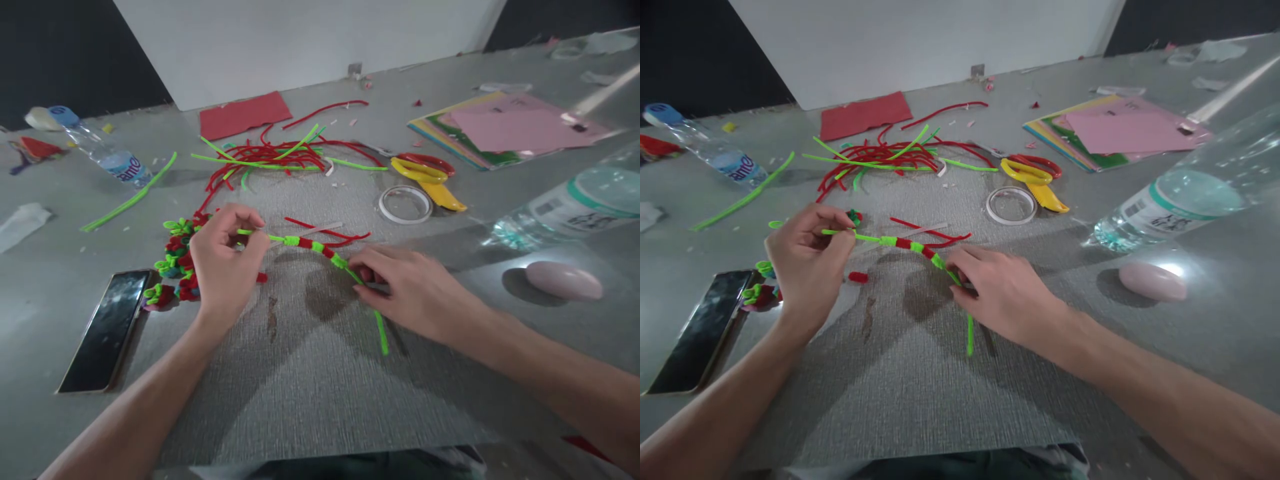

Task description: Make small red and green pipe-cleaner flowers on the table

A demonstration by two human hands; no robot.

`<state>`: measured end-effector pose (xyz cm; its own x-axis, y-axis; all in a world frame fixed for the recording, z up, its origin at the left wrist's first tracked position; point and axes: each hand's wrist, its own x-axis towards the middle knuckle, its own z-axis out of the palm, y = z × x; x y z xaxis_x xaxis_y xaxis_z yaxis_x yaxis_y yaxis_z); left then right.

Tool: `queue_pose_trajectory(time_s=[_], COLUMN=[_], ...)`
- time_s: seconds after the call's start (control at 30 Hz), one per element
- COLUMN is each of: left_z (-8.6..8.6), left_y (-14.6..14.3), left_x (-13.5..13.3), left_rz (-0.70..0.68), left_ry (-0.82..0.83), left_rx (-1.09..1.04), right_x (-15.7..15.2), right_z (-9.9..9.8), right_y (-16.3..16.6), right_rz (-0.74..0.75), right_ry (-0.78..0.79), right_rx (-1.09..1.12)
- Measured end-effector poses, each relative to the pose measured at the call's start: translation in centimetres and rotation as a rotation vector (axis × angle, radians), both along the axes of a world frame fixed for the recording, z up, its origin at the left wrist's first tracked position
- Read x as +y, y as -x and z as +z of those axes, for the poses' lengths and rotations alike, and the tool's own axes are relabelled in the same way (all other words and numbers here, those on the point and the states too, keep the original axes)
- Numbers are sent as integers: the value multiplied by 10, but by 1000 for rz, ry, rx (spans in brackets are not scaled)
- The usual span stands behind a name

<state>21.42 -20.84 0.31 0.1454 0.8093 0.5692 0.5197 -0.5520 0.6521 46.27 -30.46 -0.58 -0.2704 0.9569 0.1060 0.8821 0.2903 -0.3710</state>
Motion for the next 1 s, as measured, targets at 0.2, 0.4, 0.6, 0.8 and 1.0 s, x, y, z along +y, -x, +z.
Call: queue_pose_trajectory(time_s=[0.2, 0.4, 0.6, 0.8, 1.0], left_z=[1, -4, 0, 10, 24], left_y=[-2, 0, -1, 8, 28], left_x=[-6, -5, -2, 10, 26], left_rz=[-3, -48, -91, -232, -529], left_ry=[29, 15, 110, 281, 37], left_rx=[10, 14, -168, 65, 762], right_x=[2, 1, 0, 2, 10], right_z=[4, 3, -1, 9, 5], right_y=[-5, -8, -8, -20, -47], right_rz=[-30, 41, 8, -209, -234], right_ry=[6, 1, -1, -7, -158], right_rx=[-91, -146, -113, -194, -238])
